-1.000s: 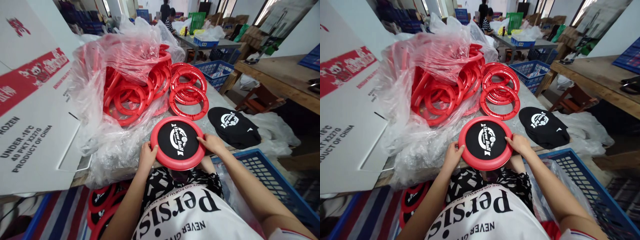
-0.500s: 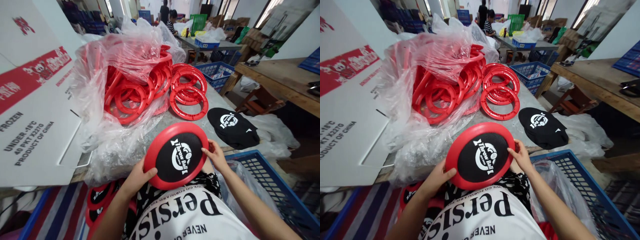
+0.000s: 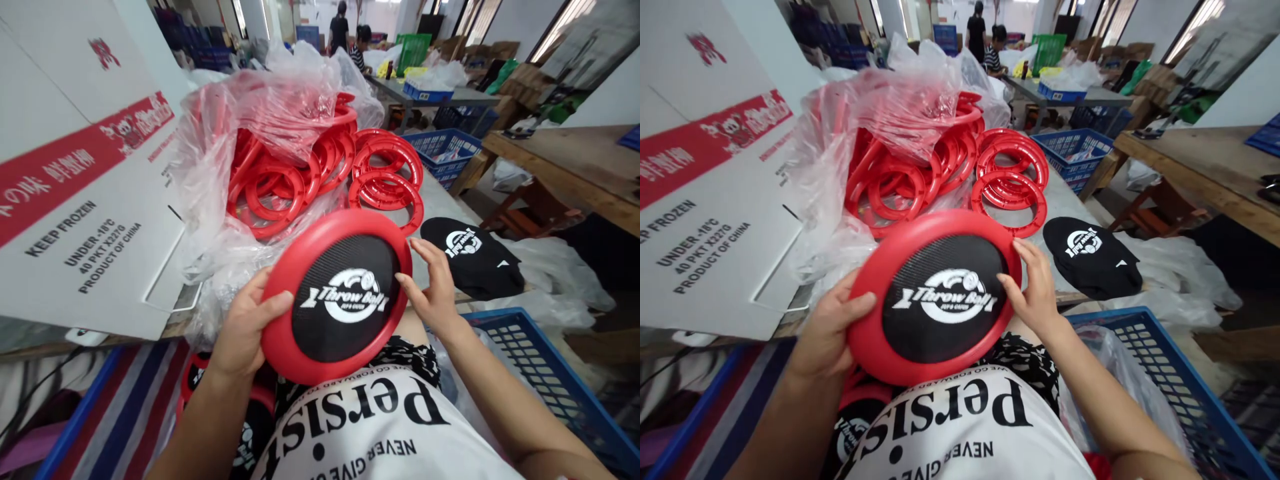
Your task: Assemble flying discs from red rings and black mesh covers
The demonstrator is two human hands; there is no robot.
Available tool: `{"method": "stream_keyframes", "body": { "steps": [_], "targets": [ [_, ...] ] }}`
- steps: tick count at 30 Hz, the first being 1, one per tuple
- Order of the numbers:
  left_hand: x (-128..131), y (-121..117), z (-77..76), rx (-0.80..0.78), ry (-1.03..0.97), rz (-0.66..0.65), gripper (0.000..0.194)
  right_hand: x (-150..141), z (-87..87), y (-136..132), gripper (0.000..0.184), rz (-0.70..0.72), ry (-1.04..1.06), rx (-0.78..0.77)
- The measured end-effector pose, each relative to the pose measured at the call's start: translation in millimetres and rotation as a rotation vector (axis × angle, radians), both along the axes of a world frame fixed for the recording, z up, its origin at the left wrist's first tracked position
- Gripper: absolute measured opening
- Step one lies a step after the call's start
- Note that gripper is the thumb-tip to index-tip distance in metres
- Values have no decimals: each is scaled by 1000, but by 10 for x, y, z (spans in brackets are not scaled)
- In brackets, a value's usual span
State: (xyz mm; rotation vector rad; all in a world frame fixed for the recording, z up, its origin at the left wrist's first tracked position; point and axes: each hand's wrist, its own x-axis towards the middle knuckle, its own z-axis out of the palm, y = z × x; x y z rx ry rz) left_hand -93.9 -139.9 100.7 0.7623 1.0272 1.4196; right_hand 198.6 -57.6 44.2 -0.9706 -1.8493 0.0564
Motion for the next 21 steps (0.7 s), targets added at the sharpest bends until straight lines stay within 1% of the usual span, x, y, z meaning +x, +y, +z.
{"method": "stream_keyframes", "body": {
  "steps": [1,2,3,4,5,6,7,9,11,13,15,16,17,18,19,20,21],
  "targets": [
    [16,-2,71,44,-28,116,51,-62,134,-68,58,66,-16,82],
    [38,-1,139,83,-52,221,47,-121,247,-148,60,175,-48,140],
    [64,0,202,106,-73,297,43,-175,334,-230,61,302,-105,184],
    [92,-2,259,110,-95,340,39,-222,396,-308,62,408,-179,220],
    [120,-9,310,95,-118,349,36,-262,435,-373,65,477,-257,247],
    [144,-23,357,66,-143,335,36,-293,456,-422,67,502,-324,272],
    [165,-44,399,26,-168,305,37,-314,468,-453,66,485,-366,298],
    [194,-113,472,-61,-217,226,41,-322,497,-472,58,406,-373,363],
    [211,-213,528,-116,-229,124,45,-274,572,-469,52,379,-347,423],
    [219,-348,557,-107,-170,6,45,-162,711,-490,52,387,-333,428],
    [221,-514,556,-53,-28,-95,45,2,884,-556,56,382,-297,346],
    [217,-605,548,-32,84,-118,44,91,968,-601,57,349,-257,294],
    [210,-695,538,-16,223,-90,40,174,1039,-649,57,298,-202,242],
    [197,-780,528,1,382,14,33,241,1095,-692,56,248,-144,188],
    [175,-854,522,25,542,179,27,286,1130,-724,53,217,-95,129],
    [142,-913,518,69,684,365,20,300,1142,-741,50,214,-62,67],
    [96,-954,514,133,799,529,12,283,1131,-739,46,249,-48,2]
  ]
}}
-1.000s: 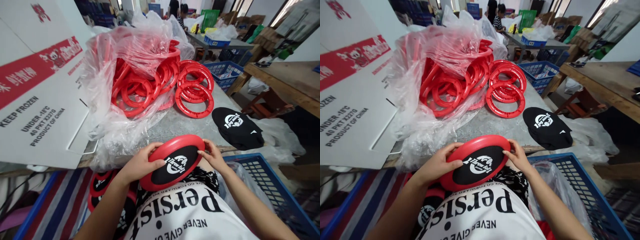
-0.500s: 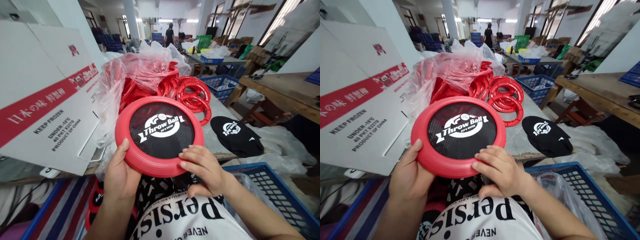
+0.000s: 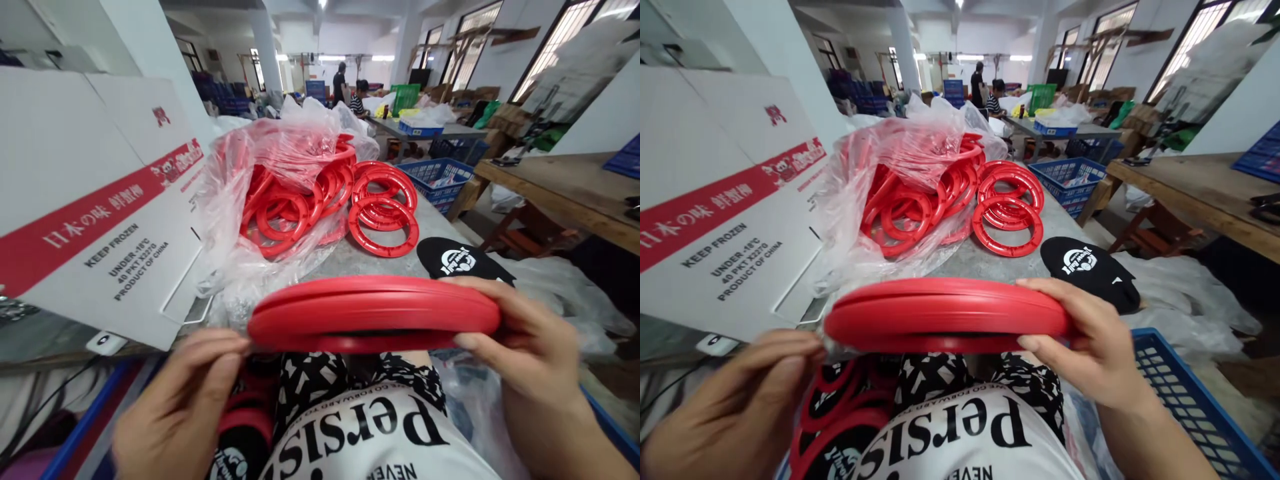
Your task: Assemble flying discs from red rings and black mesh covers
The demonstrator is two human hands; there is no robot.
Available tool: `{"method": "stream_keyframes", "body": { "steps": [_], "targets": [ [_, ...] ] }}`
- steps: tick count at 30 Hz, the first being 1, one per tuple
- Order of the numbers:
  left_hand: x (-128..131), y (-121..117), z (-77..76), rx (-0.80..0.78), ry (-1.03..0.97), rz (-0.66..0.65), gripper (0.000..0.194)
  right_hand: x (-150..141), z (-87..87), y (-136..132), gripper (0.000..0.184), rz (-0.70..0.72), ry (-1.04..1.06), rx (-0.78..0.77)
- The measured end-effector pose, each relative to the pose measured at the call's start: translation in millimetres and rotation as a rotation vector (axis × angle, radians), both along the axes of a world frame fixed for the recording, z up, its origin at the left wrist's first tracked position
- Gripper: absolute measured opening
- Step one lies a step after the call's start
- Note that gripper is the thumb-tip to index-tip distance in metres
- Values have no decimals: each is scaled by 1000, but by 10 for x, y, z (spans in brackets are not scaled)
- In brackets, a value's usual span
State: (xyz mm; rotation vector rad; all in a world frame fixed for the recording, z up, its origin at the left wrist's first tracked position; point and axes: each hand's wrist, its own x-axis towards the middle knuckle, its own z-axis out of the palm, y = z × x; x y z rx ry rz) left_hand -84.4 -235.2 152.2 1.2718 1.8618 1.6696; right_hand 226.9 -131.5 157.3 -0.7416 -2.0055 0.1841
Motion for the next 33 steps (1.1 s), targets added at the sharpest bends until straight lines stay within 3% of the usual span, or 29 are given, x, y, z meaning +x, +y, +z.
{"method": "stream_keyframes", "body": {
  "steps": [1,2,3,6,7,9,11,14,17,20,33],
  "targets": [
    [-58,-21,-8,87,103,71,9,-48,-35,22,43,69,-10,-66],
    [-127,-24,-25,139,181,54,17,-121,-94,64,41,155,-29,-127],
    [-199,-11,-57,135,238,-47,27,-210,-176,121,40,239,-45,-179],
    [-379,71,-273,-171,179,-488,40,-484,-538,333,39,398,-69,-370],
    [-409,98,-380,-299,89,-582,44,-554,-685,393,40,421,-78,-444],
    [-420,131,-613,-461,-50,-626,48,-647,-988,466,46,424,-134,-523],
    [-389,132,-819,-518,-95,-613,47,-690,-1261,460,58,364,-207,-488],
    [-335,95,-980,-500,-96,-595,45,-716,-1526,352,67,261,-214,-239],
    [-309,63,-983,-438,-80,-586,42,-748,-1597,253,60,253,-151,64],
    [-287,45,-936,-447,-42,-621,41,-778,-1587,205,58,294,-87,186],
    [-114,-73,-849,-546,-50,-685,39,-486,-1494,0,27,199,-30,-75]
  ]
}}
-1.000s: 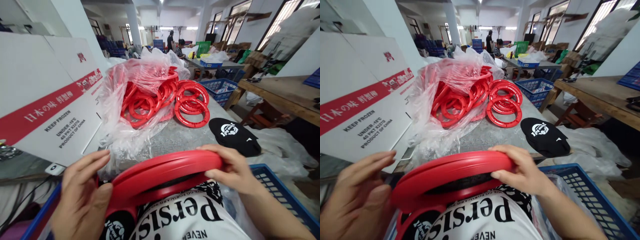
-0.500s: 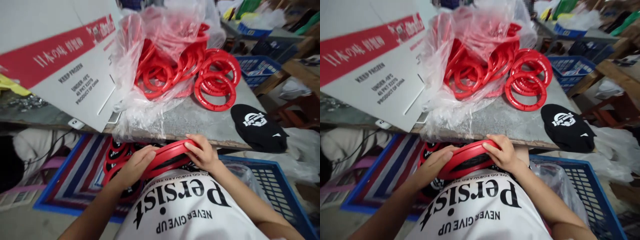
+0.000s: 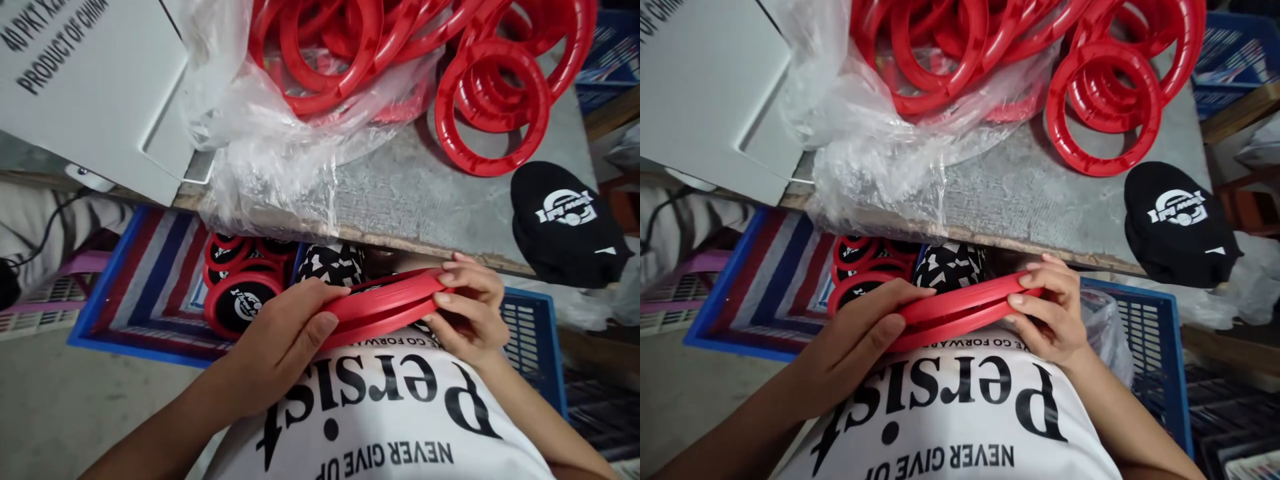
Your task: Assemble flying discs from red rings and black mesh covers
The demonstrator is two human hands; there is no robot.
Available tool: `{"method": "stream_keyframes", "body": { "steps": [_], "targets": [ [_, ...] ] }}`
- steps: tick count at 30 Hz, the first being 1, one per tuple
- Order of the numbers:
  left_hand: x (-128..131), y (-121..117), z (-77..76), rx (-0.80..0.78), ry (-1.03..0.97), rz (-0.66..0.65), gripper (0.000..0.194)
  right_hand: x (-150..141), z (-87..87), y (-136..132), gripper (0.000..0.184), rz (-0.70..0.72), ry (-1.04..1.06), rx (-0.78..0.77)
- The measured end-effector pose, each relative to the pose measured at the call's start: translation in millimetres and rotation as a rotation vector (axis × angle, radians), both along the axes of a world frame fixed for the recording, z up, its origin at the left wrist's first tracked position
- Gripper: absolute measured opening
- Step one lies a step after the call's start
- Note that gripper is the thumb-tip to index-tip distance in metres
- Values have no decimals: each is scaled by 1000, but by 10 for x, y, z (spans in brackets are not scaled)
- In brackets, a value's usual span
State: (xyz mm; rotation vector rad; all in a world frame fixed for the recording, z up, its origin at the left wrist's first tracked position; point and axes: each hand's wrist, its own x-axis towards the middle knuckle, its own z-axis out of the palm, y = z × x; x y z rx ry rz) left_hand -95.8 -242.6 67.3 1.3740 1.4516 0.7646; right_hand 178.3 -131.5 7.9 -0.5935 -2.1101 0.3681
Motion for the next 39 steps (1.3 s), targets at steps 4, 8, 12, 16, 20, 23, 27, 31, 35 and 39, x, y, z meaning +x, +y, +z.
{"method": "stream_keyframes", "body": {
  "steps": [4,8,12,16,20,23,27,31,35,39],
  "targets": [
    [-2,44,-16,-14,-38,-4,38,58,-18,-17,26,-4,19,-31],
    [-12,71,5,-48,-58,1,35,101,-53,-7,24,4,48,-67],
    [18,63,66,-85,-101,66,31,160,-73,-17,20,-7,62,-124],
    [42,75,98,-129,-151,90,32,240,-106,-37,21,-20,85,-185],
    [75,124,115,-176,-197,7,39,343,-172,-55,24,-20,133,-269],
    [112,168,188,-159,-108,-121,44,405,-221,-60,33,-19,176,-296],
    [148,215,365,-20,164,-369,47,411,-288,-54,36,20,285,-329],
    [170,221,449,104,299,-453,48,383,-440,-60,33,68,383,-363],
    [183,182,388,139,351,-471,49,395,-612,-94,33,51,437,-419],
    [191,139,347,145,373,-455,53,398,-652,-99,40,77,474,-430]
  ]
}}
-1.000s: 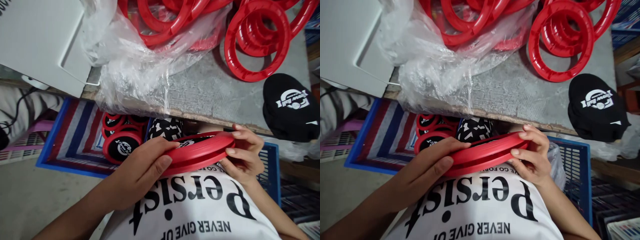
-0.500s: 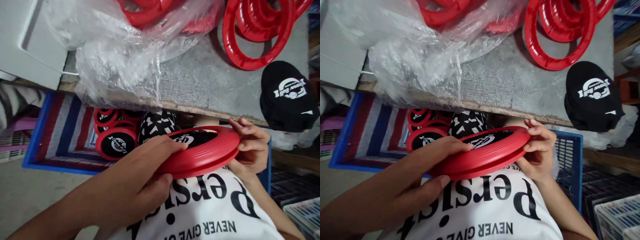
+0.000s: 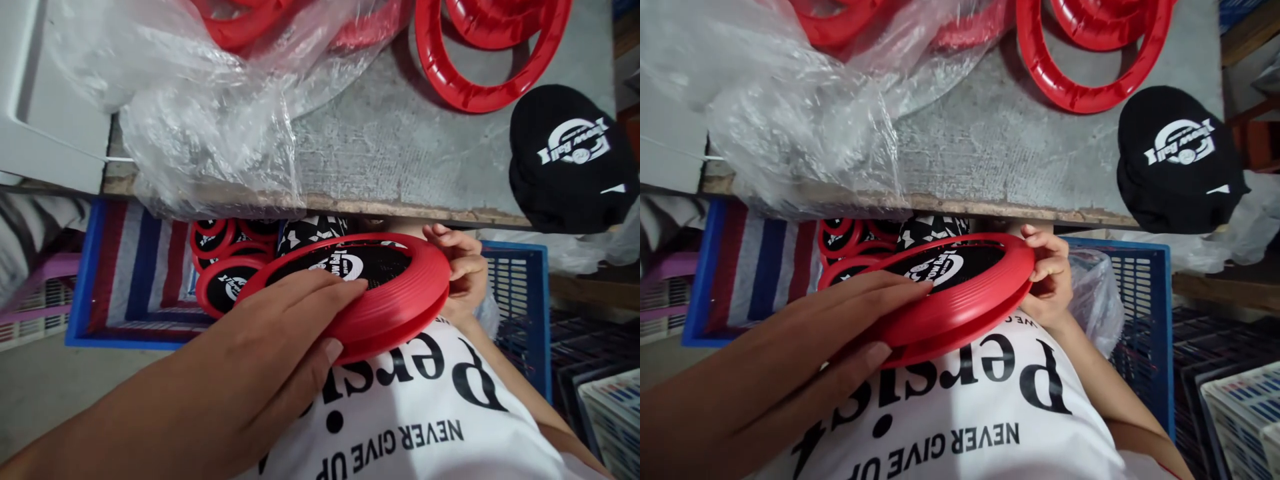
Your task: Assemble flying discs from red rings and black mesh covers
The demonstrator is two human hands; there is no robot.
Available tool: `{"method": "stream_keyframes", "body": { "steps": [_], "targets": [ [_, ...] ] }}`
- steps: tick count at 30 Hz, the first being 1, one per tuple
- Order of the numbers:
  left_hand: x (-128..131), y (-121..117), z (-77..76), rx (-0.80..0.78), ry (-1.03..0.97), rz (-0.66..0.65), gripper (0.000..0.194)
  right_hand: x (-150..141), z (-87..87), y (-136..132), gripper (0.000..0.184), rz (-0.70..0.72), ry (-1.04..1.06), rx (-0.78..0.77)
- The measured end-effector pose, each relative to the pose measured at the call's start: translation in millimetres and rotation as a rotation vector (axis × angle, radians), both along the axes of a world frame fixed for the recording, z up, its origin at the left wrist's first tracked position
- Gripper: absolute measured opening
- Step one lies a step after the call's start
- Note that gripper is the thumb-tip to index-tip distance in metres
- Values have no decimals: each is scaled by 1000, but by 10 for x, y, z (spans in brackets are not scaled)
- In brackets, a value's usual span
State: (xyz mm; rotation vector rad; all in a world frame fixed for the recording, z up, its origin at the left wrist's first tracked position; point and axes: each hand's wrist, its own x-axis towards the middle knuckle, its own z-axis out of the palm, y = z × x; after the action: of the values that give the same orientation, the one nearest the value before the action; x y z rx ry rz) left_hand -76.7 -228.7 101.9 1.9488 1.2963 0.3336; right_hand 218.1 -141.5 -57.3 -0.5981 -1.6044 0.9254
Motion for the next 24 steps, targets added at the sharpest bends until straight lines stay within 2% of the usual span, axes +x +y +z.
{"method": "stream_keyframes", "body": {
  "steps": [6,12,18,24],
  "targets": [
    [3,2,38,-1,10,9,50,-24,25,-15,36,15,54,-14],
    [13,-11,120,-5,15,40,44,6,67,-90,36,-46,84,-54],
    [-3,44,145,28,37,-31,44,66,136,-155,33,-120,75,-120],
    [-3,100,92,65,-13,-92,44,113,181,-168,33,-81,76,-136]
  ]
}}
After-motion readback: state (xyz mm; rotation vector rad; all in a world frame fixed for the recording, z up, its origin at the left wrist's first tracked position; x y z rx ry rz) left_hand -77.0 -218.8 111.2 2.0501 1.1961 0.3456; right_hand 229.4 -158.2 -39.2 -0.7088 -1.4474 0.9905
